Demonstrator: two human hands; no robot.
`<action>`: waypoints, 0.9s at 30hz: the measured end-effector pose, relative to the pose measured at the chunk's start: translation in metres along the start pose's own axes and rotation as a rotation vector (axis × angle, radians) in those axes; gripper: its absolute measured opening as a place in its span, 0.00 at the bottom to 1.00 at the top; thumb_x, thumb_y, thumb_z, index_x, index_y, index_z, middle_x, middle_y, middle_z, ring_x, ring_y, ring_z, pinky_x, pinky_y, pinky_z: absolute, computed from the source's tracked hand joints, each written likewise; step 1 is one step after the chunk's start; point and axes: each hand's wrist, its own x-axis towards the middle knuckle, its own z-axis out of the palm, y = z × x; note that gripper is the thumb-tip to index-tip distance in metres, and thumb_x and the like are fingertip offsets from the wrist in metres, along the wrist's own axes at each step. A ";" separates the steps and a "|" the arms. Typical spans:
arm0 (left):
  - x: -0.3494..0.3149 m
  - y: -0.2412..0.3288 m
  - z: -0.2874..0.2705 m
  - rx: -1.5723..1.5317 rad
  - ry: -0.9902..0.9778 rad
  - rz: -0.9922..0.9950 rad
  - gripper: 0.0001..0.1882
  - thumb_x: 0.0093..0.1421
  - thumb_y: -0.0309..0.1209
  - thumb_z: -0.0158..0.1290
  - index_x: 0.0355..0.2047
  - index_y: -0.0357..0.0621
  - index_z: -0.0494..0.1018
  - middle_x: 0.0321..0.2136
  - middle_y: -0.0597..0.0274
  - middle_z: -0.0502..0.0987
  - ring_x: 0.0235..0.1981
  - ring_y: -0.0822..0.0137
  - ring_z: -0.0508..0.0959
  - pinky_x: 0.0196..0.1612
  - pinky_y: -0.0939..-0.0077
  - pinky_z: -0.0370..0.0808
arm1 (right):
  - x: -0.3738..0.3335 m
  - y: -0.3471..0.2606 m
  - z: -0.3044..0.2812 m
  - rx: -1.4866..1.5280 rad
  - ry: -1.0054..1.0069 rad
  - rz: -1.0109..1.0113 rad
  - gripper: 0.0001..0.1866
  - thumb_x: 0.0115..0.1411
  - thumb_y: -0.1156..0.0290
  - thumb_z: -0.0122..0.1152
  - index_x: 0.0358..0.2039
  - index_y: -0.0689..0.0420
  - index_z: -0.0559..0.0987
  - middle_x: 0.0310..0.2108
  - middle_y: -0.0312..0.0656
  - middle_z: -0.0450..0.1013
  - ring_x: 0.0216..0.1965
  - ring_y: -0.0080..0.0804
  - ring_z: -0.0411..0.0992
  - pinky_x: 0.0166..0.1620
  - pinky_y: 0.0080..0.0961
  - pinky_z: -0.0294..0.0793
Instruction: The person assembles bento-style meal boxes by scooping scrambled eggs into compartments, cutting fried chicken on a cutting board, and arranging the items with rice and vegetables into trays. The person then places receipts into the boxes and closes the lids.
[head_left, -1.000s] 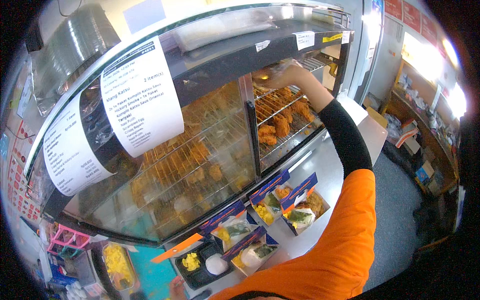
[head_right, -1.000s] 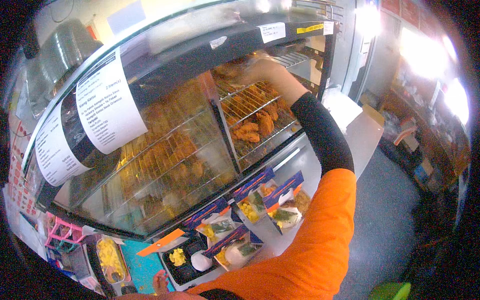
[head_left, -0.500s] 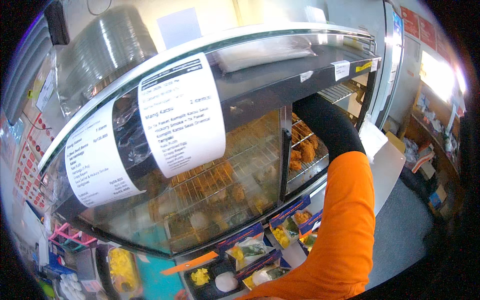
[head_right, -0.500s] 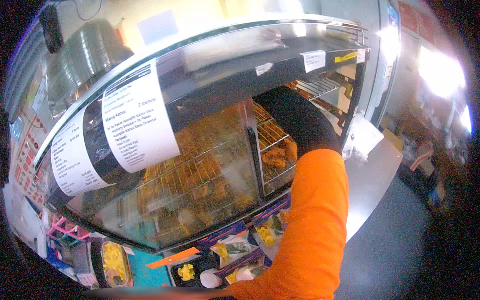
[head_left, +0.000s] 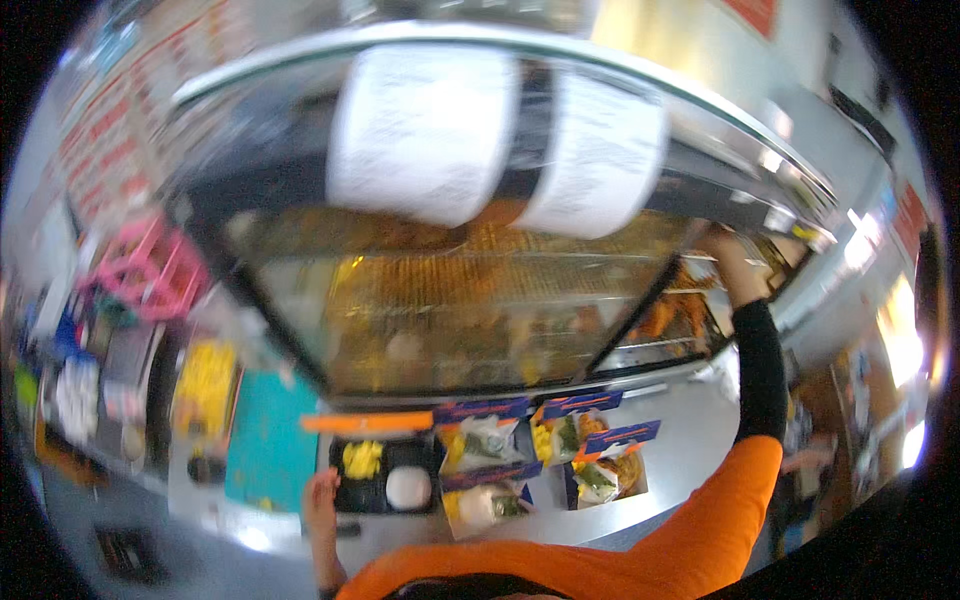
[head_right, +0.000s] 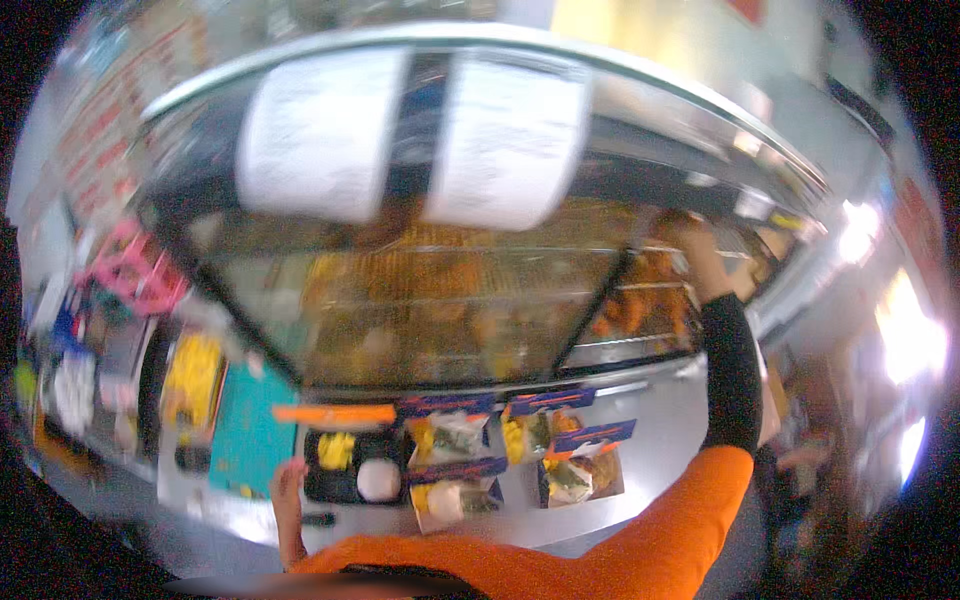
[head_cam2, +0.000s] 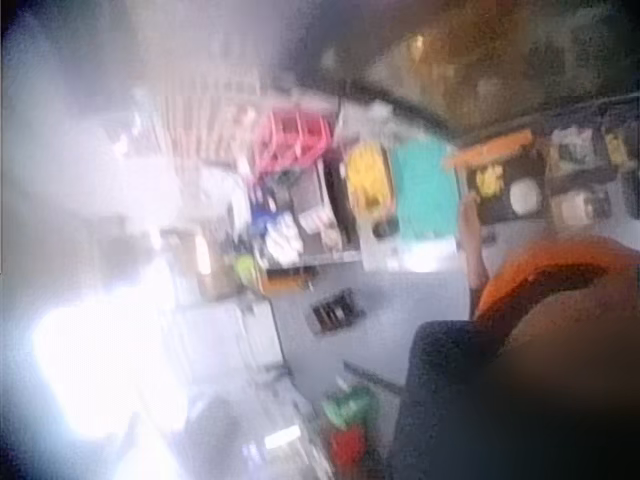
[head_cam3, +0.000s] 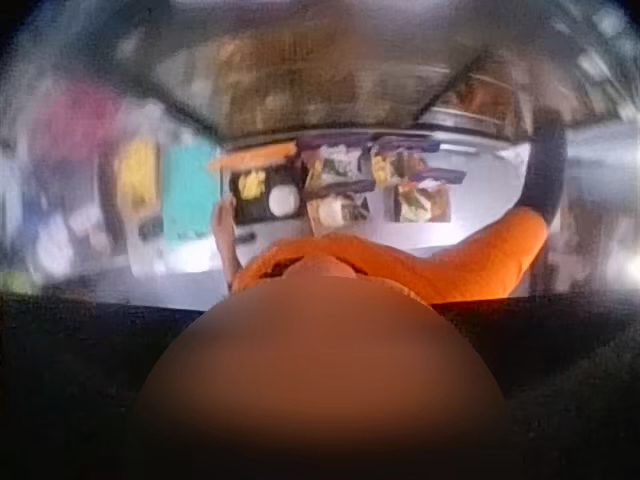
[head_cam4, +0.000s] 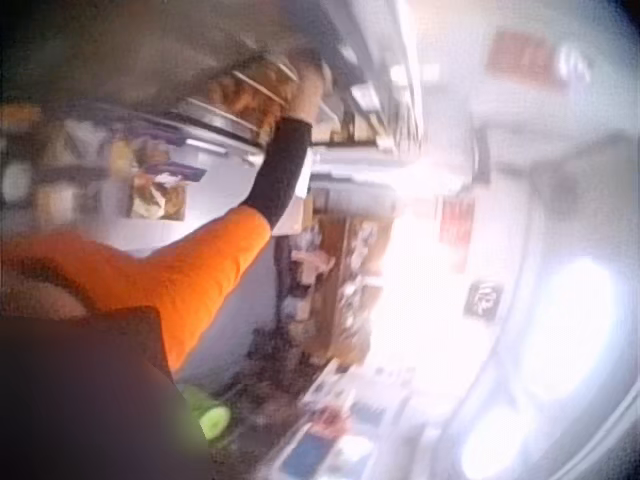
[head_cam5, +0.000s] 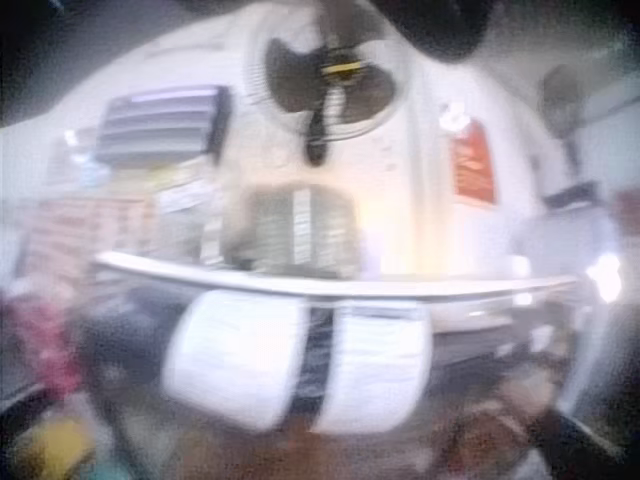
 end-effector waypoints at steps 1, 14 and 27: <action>-0.005 0.003 -0.001 -0.019 0.012 0.031 0.10 0.63 0.29 0.44 0.39 0.36 0.71 0.36 0.60 0.75 0.34 0.72 0.73 0.41 0.79 0.70 | -0.002 0.015 0.001 0.063 0.004 -0.010 0.30 0.59 0.50 0.45 0.53 0.61 0.67 0.55 0.46 0.64 0.54 0.35 0.64 0.56 0.33 0.61; -0.074 -0.027 -0.119 -0.004 0.451 -0.071 0.09 0.61 0.24 0.43 0.37 0.35 0.71 0.34 0.60 0.75 0.36 0.70 0.74 0.42 0.78 0.69 | -0.205 -0.192 -0.097 -0.366 0.308 -0.459 0.23 0.61 0.58 0.45 0.50 0.61 0.70 0.54 0.47 0.65 0.52 0.37 0.64 0.55 0.30 0.60; 0.057 -0.031 -0.250 0.144 0.226 0.244 0.11 0.57 0.18 0.43 0.40 0.36 0.70 0.34 0.60 0.73 0.36 0.70 0.74 0.41 0.79 0.69 | -0.422 -0.578 0.343 0.425 -0.182 -0.743 0.34 0.43 0.60 0.67 0.53 0.50 0.67 0.50 0.43 0.66 0.50 0.45 0.66 0.50 0.41 0.67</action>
